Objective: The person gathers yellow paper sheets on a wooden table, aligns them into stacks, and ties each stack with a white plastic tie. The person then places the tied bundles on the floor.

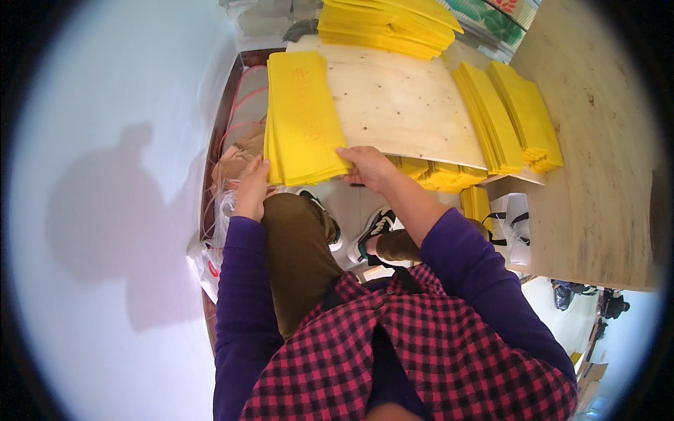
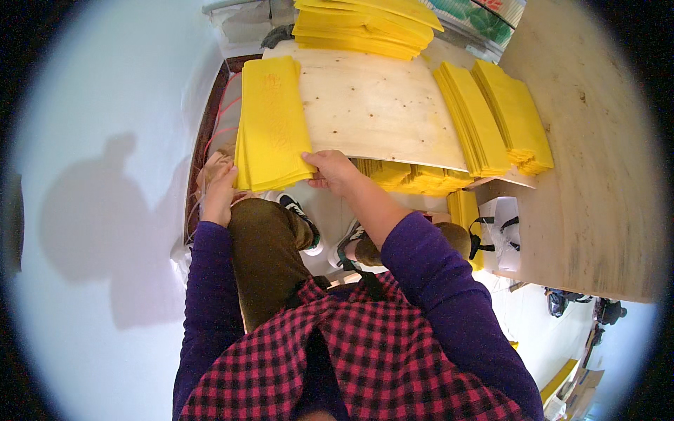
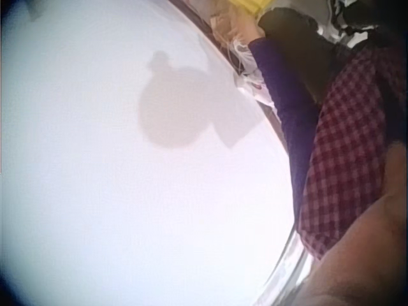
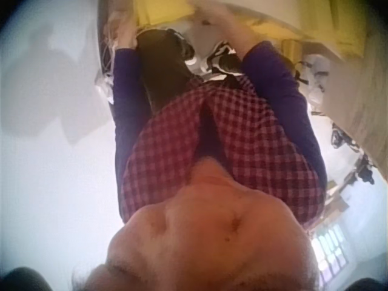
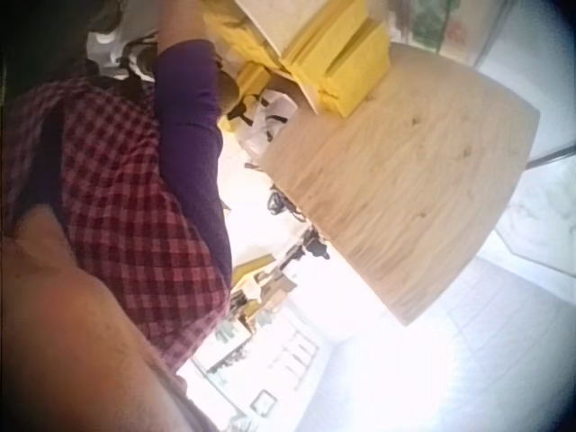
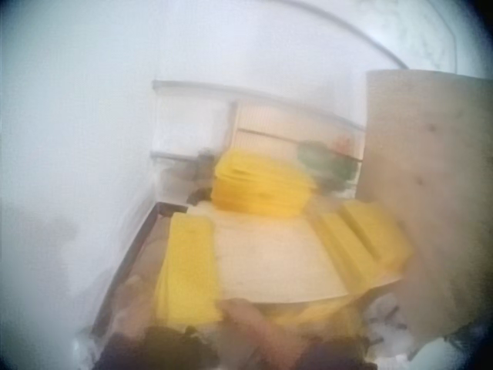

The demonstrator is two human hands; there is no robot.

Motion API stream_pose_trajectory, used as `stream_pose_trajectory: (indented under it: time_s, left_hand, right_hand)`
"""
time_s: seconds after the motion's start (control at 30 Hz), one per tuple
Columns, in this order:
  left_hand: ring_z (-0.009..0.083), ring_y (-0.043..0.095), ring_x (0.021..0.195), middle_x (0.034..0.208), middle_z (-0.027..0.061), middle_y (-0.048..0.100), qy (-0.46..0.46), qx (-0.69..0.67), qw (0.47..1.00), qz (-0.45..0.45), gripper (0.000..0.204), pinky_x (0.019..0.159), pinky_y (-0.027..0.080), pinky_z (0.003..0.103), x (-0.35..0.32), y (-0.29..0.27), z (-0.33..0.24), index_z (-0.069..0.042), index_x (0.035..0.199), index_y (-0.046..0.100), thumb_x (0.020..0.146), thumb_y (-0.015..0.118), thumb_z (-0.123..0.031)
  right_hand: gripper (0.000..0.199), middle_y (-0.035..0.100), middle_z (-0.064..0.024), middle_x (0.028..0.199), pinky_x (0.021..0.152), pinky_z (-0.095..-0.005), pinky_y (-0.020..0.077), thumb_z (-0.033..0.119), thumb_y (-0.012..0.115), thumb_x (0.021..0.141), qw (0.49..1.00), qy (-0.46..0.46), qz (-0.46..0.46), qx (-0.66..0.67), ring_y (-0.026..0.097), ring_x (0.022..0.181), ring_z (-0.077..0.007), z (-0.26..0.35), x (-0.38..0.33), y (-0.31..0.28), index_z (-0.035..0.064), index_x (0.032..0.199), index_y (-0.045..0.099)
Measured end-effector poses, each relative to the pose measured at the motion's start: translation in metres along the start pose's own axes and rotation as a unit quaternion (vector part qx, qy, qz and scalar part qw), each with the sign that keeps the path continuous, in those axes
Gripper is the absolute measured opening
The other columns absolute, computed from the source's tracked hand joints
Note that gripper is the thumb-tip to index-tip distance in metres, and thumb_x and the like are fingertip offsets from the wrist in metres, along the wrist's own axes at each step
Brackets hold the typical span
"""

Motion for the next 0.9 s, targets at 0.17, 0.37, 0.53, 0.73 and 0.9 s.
stream_pose_trajectory:
  time_s: [0.17, 0.37, 0.53, 0.73, 0.9]
  left_hand:
    - [0.0139, 0.061, 0.08, 0.102, 0.0069, 0.061, -0.004, -0.026, 0.998, 0.059, 0.033, 0.063, 0.05, 0.024, 0.003, 0.008, 0.005, 0.0, 0.121, 0.05, 0.093, 0.045, -0.018]
    - [0.0173, 0.063, 0.082, 0.103, 0.0099, 0.061, 0.0, -0.026, 0.996, 0.086, 0.029, 0.065, 0.052, 0.027, 0.005, 0.011, 0.006, 0.002, 0.117, 0.051, 0.092, 0.04, -0.01]
    - [0.0127, 0.061, 0.078, 0.097, 0.007, 0.063, -0.007, -0.078, 0.994, 0.073, 0.029, 0.064, 0.049, 0.025, 0.0, 0.012, 0.003, 0.001, 0.113, 0.055, 0.089, 0.04, -0.006]
    - [0.0134, 0.061, 0.078, 0.098, 0.0083, 0.063, 0.004, -0.098, 0.993, 0.065, 0.031, 0.066, 0.049, 0.024, -0.004, 0.011, -0.001, 0.004, 0.113, 0.056, 0.088, 0.038, -0.004]
    - [0.013, 0.061, 0.078, 0.097, 0.0074, 0.063, -0.02, -0.108, 0.991, 0.073, 0.031, 0.064, 0.049, 0.024, 0.0, 0.01, 0.006, 0.002, 0.113, 0.056, 0.089, 0.039, -0.006]
  right_hand:
    - [0.025, 0.062, -0.0075, 0.087, 0.057, -0.0216, 0.0484, 0.023, 0.05, 0.093, 0.988, -0.019, 0.097, 0.121, 0.058, 0.07, -0.0133, 0.014, 0.0, 0.013, 0.001, 0.105, 0.055]
    - [0.023, 0.062, -0.0054, 0.093, 0.057, -0.021, 0.0488, 0.021, 0.049, 0.093, 0.947, -0.05, 0.156, 0.278, 0.057, 0.069, -0.0129, 0.024, 0.0, 0.026, 0.005, 0.108, 0.054]
    - [0.026, 0.062, -0.0061, 0.102, 0.066, -0.0251, 0.0509, 0.022, 0.048, 0.093, 0.978, -0.045, 0.099, 0.18, 0.059, 0.081, -0.0147, 0.001, 0.002, 0.034, 0.006, 0.113, 0.053]
    - [0.031, 0.062, -0.0084, 0.103, 0.067, -0.0257, 0.0514, 0.024, 0.046, 0.094, 0.996, -0.021, 0.049, 0.071, 0.062, 0.085, -0.0176, 0.0, -0.006, 0.038, 0.0037, 0.117, 0.051]
    - [0.029, 0.062, -0.0094, 0.101, 0.061, -0.0247, 0.0513, 0.018, 0.045, 0.093, 0.998, -0.014, 0.055, 0.028, 0.062, 0.079, -0.0174, 0.009, -0.001, 0.042, 0.0024, 0.117, 0.05]
Point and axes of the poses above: each hand's wrist, its own x-axis towards the middle knuckle, its own y-axis out of the palm, z = x × y, the point moved 7 cm from there along x, towards the middle knuckle
